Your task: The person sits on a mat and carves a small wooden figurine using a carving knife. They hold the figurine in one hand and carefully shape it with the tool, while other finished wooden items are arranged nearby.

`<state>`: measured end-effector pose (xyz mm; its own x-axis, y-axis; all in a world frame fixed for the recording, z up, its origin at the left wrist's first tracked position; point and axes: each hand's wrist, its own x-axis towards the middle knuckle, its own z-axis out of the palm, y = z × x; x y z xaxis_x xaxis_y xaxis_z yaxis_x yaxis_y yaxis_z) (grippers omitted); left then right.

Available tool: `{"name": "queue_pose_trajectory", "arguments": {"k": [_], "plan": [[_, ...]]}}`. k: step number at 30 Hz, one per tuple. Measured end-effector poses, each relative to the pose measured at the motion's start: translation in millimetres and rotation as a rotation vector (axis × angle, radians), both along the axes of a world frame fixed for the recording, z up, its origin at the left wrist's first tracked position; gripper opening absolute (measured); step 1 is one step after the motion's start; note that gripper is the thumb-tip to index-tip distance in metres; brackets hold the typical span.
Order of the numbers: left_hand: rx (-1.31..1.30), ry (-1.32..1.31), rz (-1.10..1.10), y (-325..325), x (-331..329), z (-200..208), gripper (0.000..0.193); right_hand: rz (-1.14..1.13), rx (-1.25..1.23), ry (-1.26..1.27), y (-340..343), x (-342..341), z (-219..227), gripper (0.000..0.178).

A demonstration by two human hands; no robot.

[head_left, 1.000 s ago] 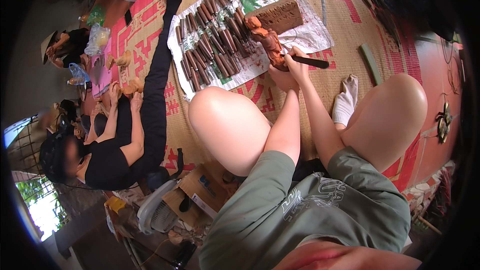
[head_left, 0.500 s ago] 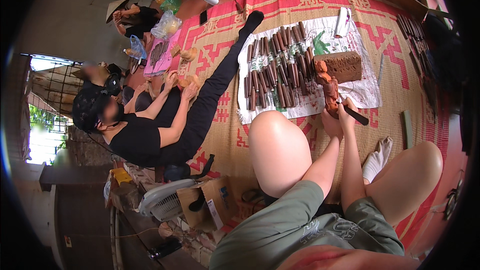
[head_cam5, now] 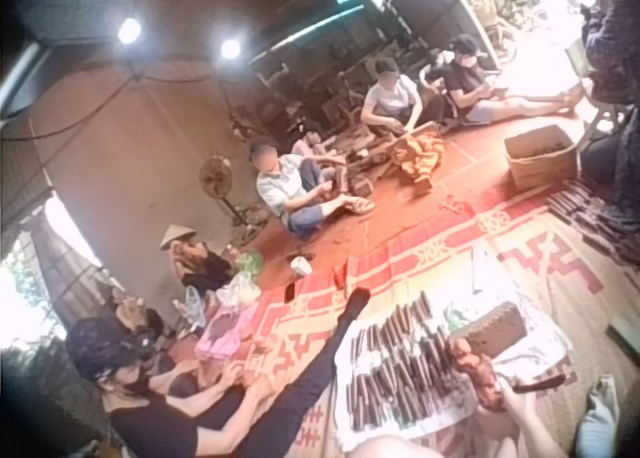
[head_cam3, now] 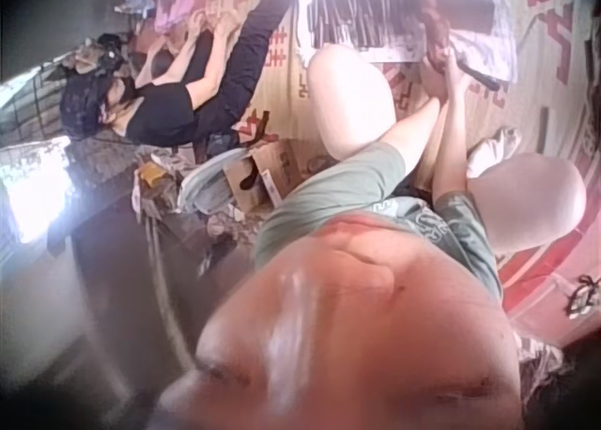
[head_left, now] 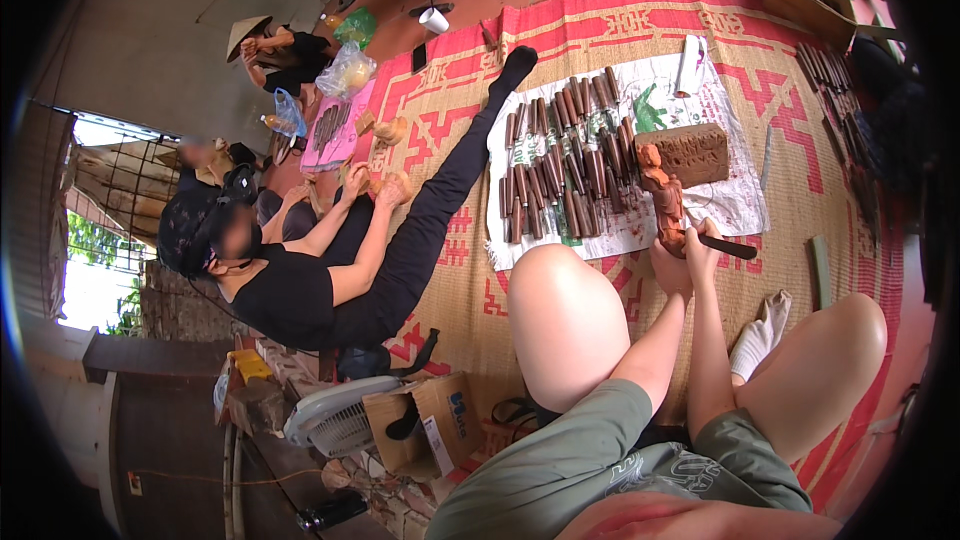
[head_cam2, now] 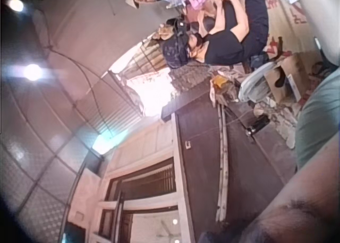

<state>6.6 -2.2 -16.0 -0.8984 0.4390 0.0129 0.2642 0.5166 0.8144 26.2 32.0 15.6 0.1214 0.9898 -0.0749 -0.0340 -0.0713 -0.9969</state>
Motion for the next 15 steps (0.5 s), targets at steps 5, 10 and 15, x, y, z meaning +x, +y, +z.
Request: {"name": "queue_pose_trajectory", "arguments": {"k": [5, 10, 15], "plan": [[-0.019, -0.130, -0.164, 8, 9, 6, 0.068, -0.046, 0.010, 0.001, 14, 14, -2, 0.019], [-0.035, -0.136, -0.176, -4, -4, 15, 0.068, -0.051, -0.023, 0.052, 2, 3, 7, 0.019], [-0.055, -0.169, -0.186, -5, -8, 24, 0.068, -0.012, -0.003, 0.028, 2, -2, 0, 0.017]]}}
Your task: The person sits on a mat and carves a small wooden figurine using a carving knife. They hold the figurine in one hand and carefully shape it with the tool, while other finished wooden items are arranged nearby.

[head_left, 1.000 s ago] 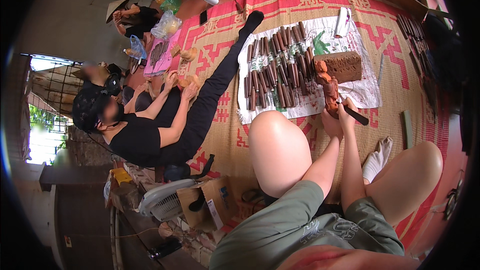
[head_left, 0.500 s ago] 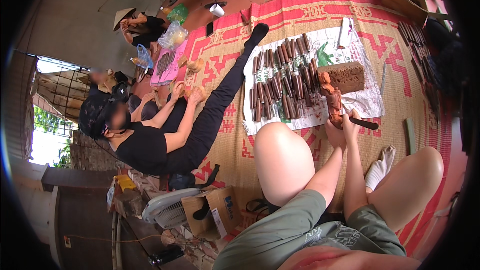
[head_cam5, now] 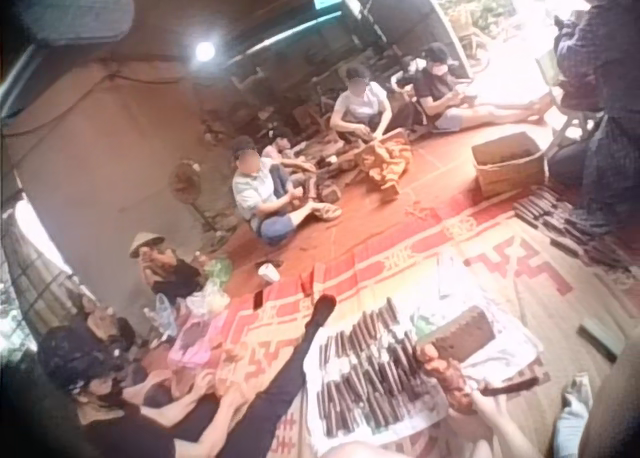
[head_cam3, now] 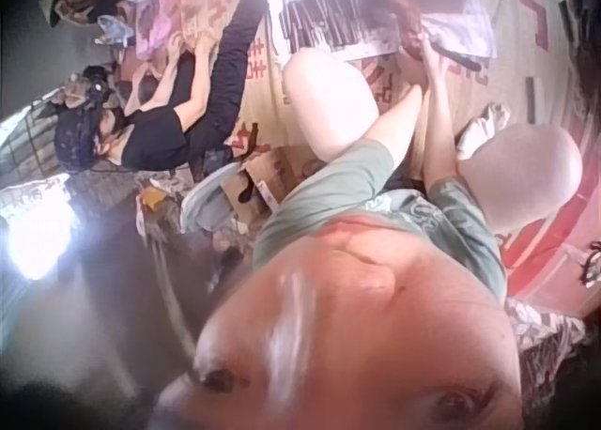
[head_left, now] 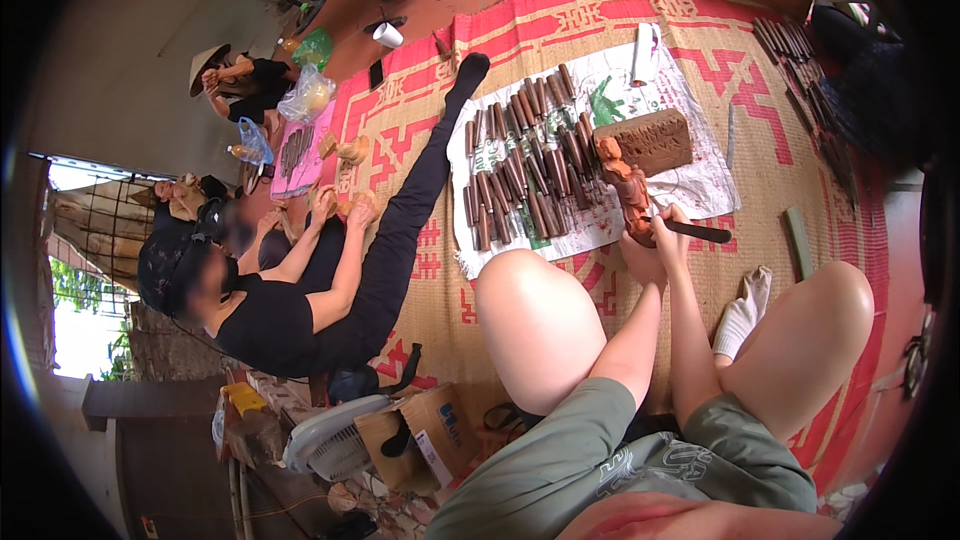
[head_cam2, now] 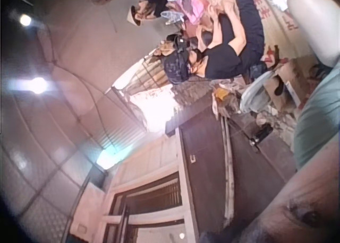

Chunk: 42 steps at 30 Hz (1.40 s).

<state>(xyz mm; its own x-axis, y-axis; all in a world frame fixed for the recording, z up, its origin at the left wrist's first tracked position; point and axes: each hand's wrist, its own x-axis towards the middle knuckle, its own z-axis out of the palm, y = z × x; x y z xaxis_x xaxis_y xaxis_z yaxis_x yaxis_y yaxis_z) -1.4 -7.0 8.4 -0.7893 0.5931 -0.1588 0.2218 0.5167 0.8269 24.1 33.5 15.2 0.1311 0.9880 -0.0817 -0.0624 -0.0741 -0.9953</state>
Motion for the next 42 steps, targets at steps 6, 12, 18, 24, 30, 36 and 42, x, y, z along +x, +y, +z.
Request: {"name": "queue_pose_trajectory", "arguments": {"k": [6, 12, 18, 24, 30, 36, 42], "plan": [[-0.025, -0.032, -0.027, 3, 5, 8, 0.065, 0.018, 0.036, -0.087, 5, 6, -4, 0.013], [0.035, -0.013, 0.023, 5, 5, -8, 0.066, 0.030, -0.048, 0.080, 4, 8, 5, 0.015], [-0.045, 0.016, 0.015, 5, 2, -13, 0.073, 0.041, 0.043, -0.044, 2, 10, -3, 0.015], [-0.037, 0.028, -0.019, 12, 15, -20, 0.063, 0.000, 0.075, -0.308, 6, 25, 6, 0.013], [0.111, -0.075, 0.000, -1, -8, -63, 0.059, 0.167, 0.126, -0.324, 1, 18, 11, 0.017], [0.219, -0.126, -0.043, 3, -39, -151, 0.057, 0.284, 0.109, -0.343, 3, 10, 23, 0.021], [0.118, -0.090, -0.053, 6, 0, -129, 0.053, 0.244, 0.088, -0.387, 7, 29, 6, 0.024]]}}
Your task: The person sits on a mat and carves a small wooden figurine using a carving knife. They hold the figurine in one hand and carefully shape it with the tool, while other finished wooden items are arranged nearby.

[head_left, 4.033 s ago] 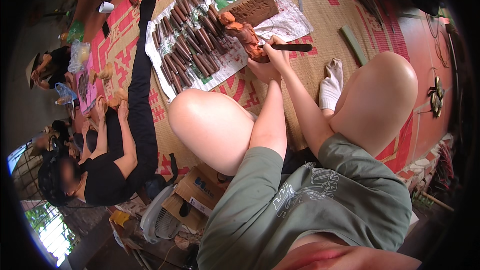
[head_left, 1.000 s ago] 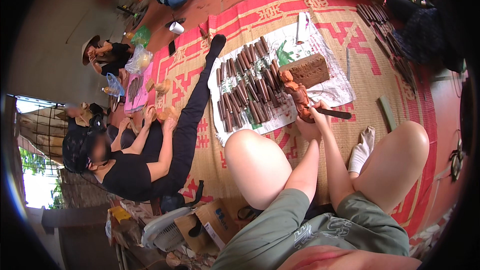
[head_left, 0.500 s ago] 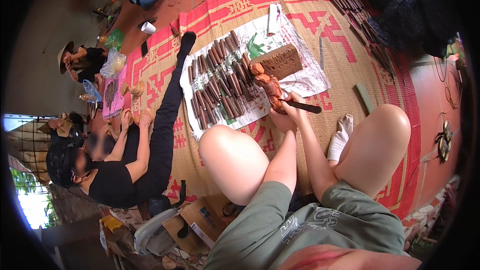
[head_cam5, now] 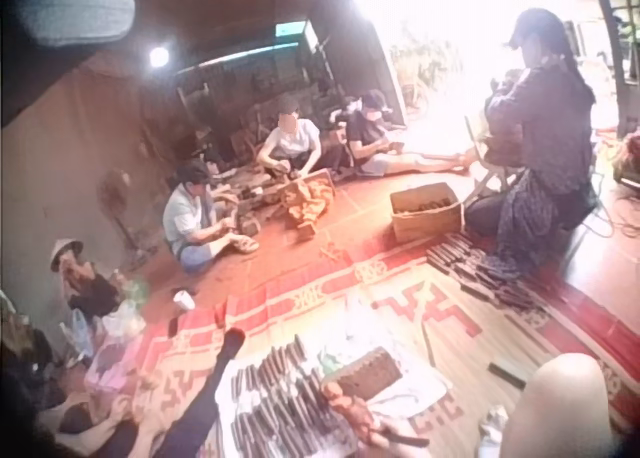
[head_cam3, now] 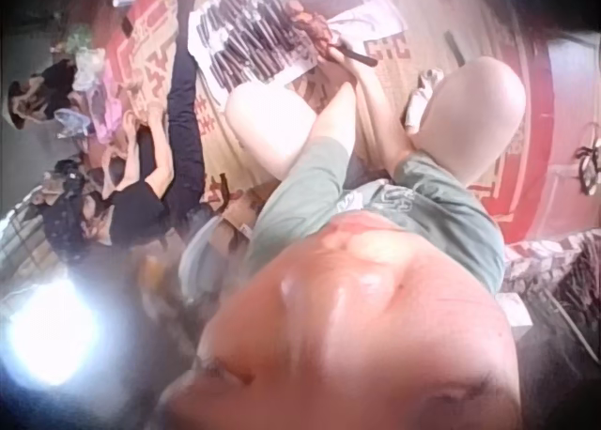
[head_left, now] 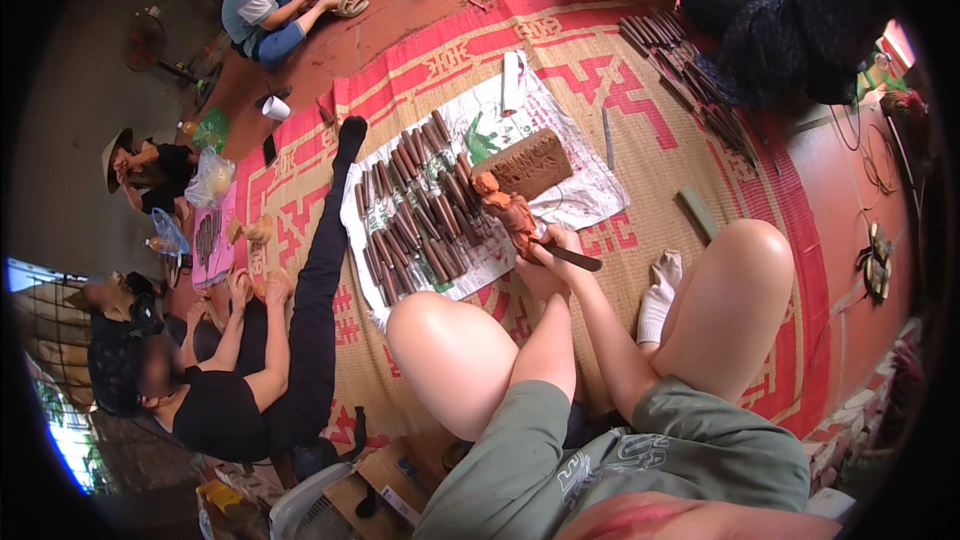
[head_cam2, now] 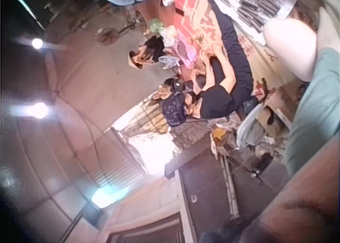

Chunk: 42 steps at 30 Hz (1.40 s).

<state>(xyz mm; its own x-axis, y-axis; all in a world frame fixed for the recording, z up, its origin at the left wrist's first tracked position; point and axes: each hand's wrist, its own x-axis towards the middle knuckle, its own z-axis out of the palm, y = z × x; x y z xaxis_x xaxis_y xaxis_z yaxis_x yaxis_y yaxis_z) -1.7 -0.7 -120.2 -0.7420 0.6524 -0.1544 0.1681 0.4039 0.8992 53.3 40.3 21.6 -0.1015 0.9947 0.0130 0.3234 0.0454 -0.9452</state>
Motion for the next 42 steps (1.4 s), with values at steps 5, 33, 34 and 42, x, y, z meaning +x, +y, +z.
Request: {"name": "queue_pose_trajectory", "arguments": {"k": [5, 33, 34, 42], "plan": [[-0.057, 0.041, 0.053, -9, -21, 37, 0.052, -0.001, 0.043, 0.062, -12, -22, -2, 0.024], [-0.122, 0.178, 0.055, -2, 0, 112, 0.057, 0.036, 0.138, 0.087, -1, -15, -9, 0.020], [-0.120, 0.161, 0.057, -2, 0, 115, 0.058, 0.028, 0.079, 0.072, -1, -15, -10, 0.021], [-0.126, 0.174, 0.072, 2, 2, 110, 0.062, -0.020, 0.127, 0.122, 4, -18, -9, 0.016]]}}
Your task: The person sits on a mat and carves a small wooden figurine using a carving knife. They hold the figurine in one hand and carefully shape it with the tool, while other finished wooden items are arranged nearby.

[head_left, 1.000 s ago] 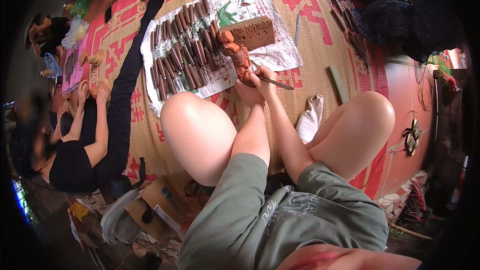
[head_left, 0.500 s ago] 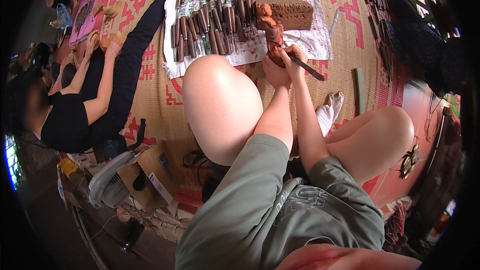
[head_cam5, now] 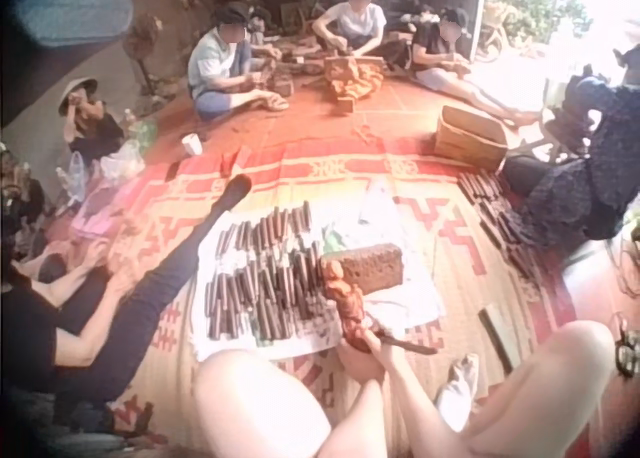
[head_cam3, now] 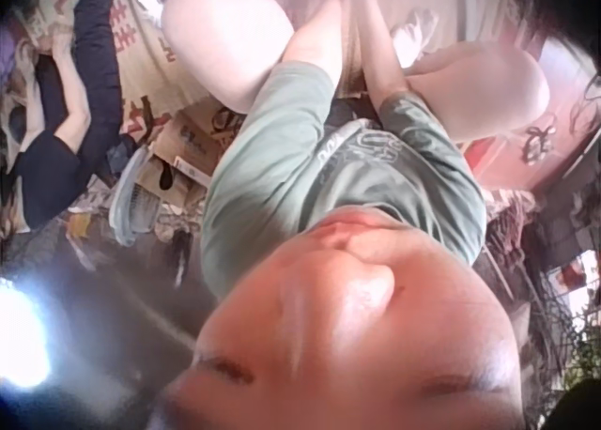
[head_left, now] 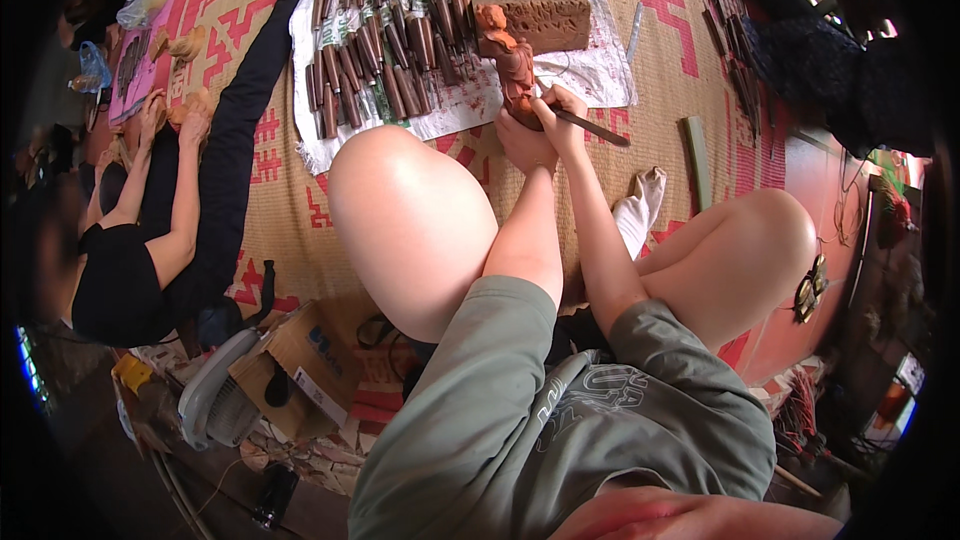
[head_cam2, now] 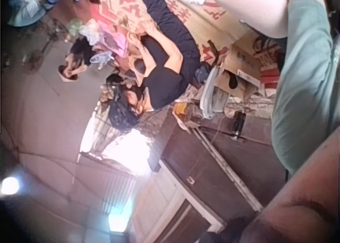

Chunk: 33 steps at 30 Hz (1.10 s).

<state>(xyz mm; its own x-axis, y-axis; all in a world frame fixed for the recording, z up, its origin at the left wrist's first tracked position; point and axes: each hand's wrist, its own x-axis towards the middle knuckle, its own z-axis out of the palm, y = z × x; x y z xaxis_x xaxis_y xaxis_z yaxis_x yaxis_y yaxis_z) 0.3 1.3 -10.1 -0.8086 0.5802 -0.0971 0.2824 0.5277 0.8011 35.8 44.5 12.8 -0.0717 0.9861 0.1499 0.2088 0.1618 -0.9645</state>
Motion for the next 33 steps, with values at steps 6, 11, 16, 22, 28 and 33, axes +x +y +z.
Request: {"name": "queue_pose_trajectory", "arguments": {"k": [6, 11, 16, 22, 28, 33], "plan": [[-0.045, -0.084, -0.005, -4, 1, 12, 0.066, -0.035, -0.055, 0.056, -1, -1, 7, 0.021], [0.010, -0.080, -0.053, -5, -2, 9, 0.065, 0.033, -0.055, 0.061, 0, 7, -13, 0.023], [0.004, -0.032, -0.019, -7, 1, 4, 0.066, -0.006, -0.088, 0.109, -2, -3, 2, 0.024], [0.019, -0.018, -0.019, -4, 1, 10, 0.059, -0.027, -0.137, 0.175, -2, -4, 2, 0.022], [-0.032, -0.062, -0.018, -2, -3, 11, 0.067, 0.012, -0.017, 0.033, 4, -1, -6, 0.022], [-0.015, -0.020, -0.018, -7, 0, 6, 0.065, -0.026, -0.095, 0.114, 0, -8, 0, 0.021]]}}
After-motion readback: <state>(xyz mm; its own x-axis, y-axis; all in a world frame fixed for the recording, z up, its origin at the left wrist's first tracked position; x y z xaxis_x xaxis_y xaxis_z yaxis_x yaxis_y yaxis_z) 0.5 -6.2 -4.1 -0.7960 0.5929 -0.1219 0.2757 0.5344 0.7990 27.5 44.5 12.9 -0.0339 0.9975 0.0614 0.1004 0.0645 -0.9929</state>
